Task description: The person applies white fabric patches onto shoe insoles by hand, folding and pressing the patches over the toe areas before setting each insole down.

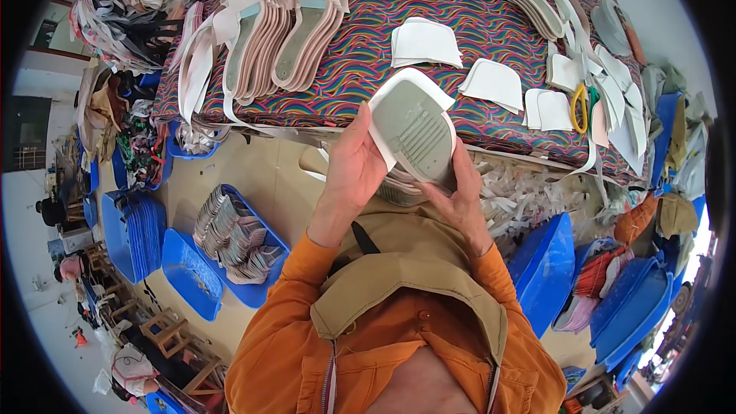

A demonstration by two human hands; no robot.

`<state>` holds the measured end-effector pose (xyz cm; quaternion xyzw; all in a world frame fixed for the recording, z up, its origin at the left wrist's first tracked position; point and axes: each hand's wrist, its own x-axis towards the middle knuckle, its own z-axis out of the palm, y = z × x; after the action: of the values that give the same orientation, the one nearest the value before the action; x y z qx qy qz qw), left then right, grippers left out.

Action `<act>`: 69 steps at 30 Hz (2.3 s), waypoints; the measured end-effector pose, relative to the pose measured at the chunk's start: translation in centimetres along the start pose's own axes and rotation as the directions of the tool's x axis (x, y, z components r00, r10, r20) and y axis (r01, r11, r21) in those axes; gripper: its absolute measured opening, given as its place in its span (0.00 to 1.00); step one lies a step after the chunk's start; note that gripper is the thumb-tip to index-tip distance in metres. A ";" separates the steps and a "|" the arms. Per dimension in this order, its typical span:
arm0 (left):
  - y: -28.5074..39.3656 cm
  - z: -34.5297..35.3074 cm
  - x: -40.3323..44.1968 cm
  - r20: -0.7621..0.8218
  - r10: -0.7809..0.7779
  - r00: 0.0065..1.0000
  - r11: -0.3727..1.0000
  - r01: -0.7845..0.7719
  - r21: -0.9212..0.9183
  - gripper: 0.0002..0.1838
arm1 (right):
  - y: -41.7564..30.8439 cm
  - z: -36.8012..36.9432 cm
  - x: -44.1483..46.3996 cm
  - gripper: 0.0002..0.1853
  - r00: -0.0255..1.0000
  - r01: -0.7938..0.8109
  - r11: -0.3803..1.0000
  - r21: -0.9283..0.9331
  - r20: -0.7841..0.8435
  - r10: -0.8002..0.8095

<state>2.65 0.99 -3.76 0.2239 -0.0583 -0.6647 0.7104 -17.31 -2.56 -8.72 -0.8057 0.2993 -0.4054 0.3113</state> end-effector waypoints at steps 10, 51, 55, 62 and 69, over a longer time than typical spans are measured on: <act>-1.6 1.3 -1.3 0.365 -0.055 0.929 0.903 -0.110 0.415 0.30 | 0.8 0.0 2.6 0.38 0.902 -0.239 0.641 0.730 -0.078 0.425; -10.6 2.2 17.7 0.658 0.111 0.745 -0.524 -0.519 0.676 0.23 | 11.6 -9.3 9.9 0.25 0.968 -0.250 0.824 -0.509 -0.102 0.231; -10.8 1.7 17.8 0.673 0.085 0.735 -0.538 -0.535 0.652 0.24 | 11.3 -8.6 9.4 0.26 0.962 -0.267 0.837 -0.477 -0.177 0.206; -11.0 2.1 17.7 0.656 0.109 0.746 -0.508 -0.526 0.682 0.25 | 10.8 -8.2 9.3 0.23 0.955 -0.268 0.823 -0.500 -0.252 0.158; -10.7 2.5 17.5 0.654 0.155 0.740 -0.455 -0.534 0.712 0.22 | 10.2 -7.7 9.2 0.21 0.959 -0.249 0.829 -0.501 -0.247 0.140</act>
<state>-6.22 -16.80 -9.56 0.5692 -0.7117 -0.0779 0.4043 -21.56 -17.70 -8.34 -0.7804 0.5094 -0.3522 0.0866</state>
